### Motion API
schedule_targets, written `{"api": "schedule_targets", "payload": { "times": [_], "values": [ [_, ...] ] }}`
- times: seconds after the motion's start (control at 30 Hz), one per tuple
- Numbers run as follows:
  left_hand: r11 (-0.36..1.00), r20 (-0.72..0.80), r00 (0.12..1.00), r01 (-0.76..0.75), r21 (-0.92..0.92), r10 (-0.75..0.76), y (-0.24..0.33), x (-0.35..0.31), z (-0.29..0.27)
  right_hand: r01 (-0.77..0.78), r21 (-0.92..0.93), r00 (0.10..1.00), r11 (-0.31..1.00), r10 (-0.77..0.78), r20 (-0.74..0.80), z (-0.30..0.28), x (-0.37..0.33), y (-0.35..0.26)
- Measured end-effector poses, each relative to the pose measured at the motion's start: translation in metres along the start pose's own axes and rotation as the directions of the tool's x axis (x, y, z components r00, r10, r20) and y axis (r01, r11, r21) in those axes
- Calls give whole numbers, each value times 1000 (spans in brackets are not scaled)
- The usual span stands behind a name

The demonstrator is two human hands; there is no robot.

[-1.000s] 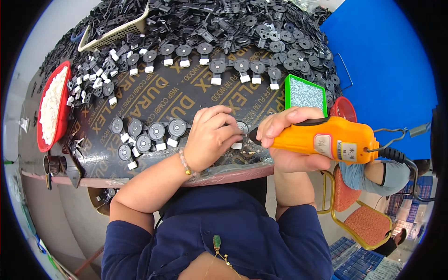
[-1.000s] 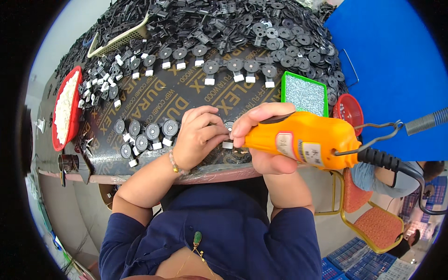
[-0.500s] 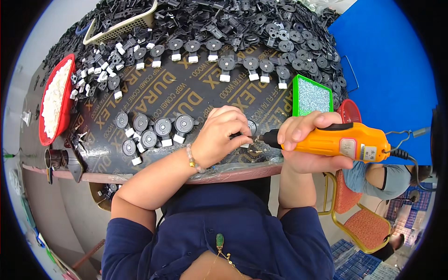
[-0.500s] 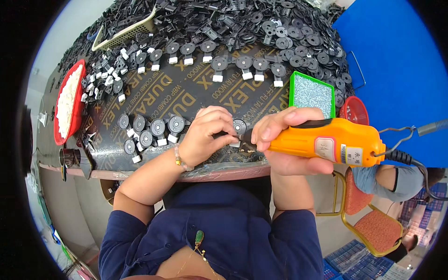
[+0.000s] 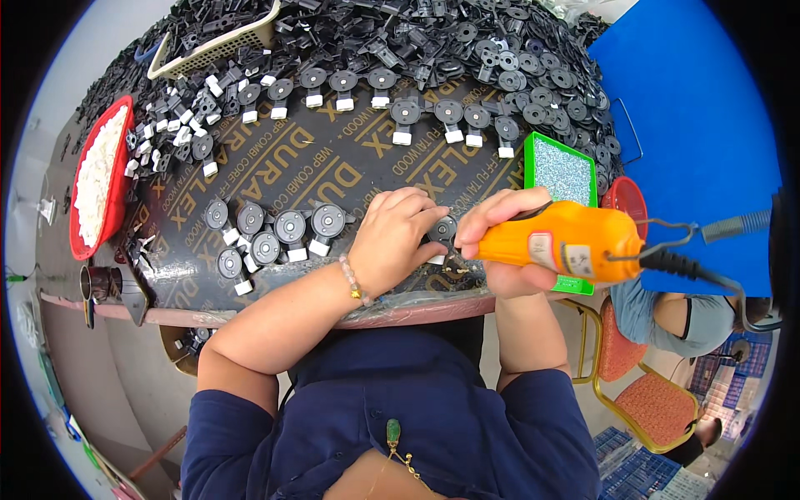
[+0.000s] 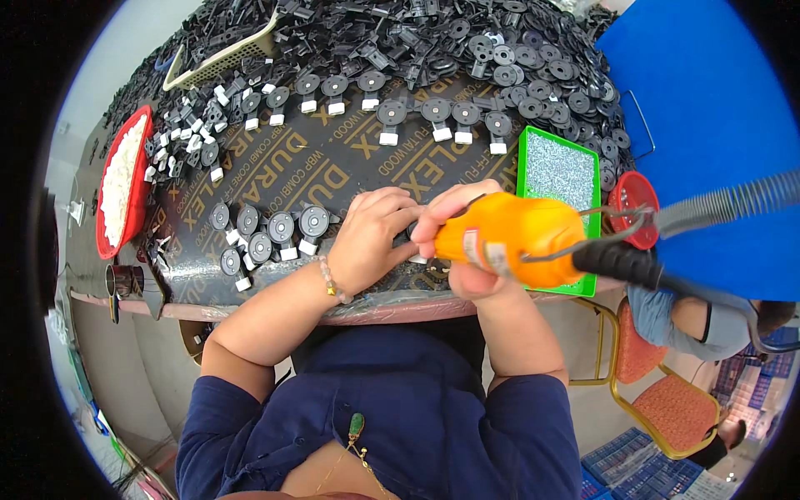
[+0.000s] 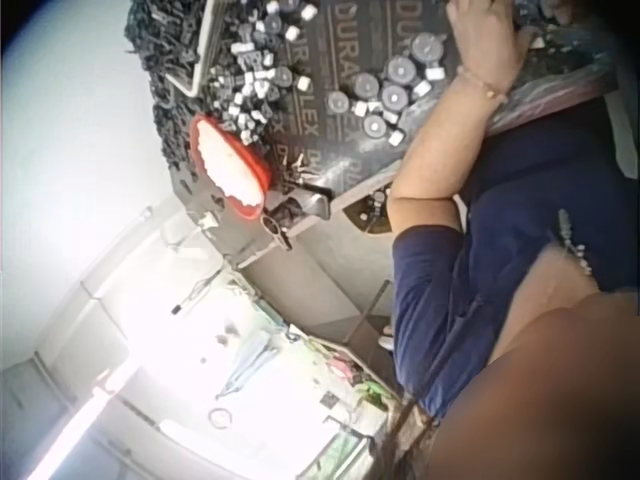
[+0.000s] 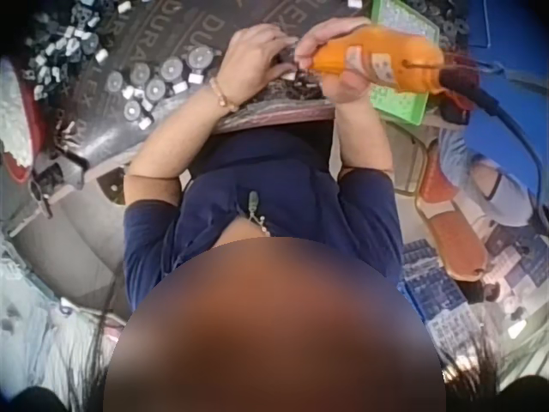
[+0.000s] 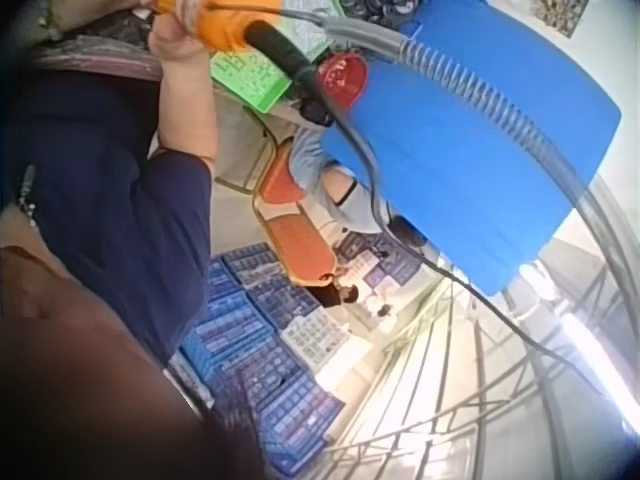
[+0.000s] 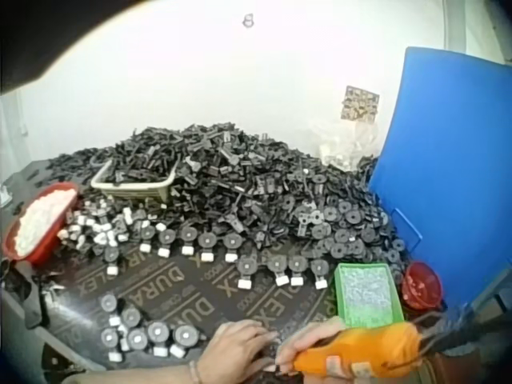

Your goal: Assembling small electronic speakers by connecting wires using a handheld electric tool at a factory workbench.

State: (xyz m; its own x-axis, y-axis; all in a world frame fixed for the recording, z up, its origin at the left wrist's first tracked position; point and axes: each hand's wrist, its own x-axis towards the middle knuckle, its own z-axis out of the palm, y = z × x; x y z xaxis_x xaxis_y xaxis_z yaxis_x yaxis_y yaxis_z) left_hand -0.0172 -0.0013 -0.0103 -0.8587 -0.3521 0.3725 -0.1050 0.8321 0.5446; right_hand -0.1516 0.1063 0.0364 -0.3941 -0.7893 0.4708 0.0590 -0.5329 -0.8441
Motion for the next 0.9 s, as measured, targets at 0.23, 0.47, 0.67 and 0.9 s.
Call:
{"api": "schedule_targets", "payload": {
  "times": [0.23,0.47,0.67,0.9],
  "values": [
    [999,-36,999,-38,30,39,2,0,-2,13,-93,998,996,-18,-56,14,-1,0],
    [920,131,991,-14,392,-41,11,-12,-46,193,267,978,944,-207,24,-3,6,-18],
    [887,-100,983,180,426,-152,-50,-24,-154,284,68,958,957,-280,-62,-39,-7,-46],
    [673,-145,850,494,551,-506,-174,-68,-226,243,-13,961,970,-243,-134,-66,-18,-50]
  ]
}}
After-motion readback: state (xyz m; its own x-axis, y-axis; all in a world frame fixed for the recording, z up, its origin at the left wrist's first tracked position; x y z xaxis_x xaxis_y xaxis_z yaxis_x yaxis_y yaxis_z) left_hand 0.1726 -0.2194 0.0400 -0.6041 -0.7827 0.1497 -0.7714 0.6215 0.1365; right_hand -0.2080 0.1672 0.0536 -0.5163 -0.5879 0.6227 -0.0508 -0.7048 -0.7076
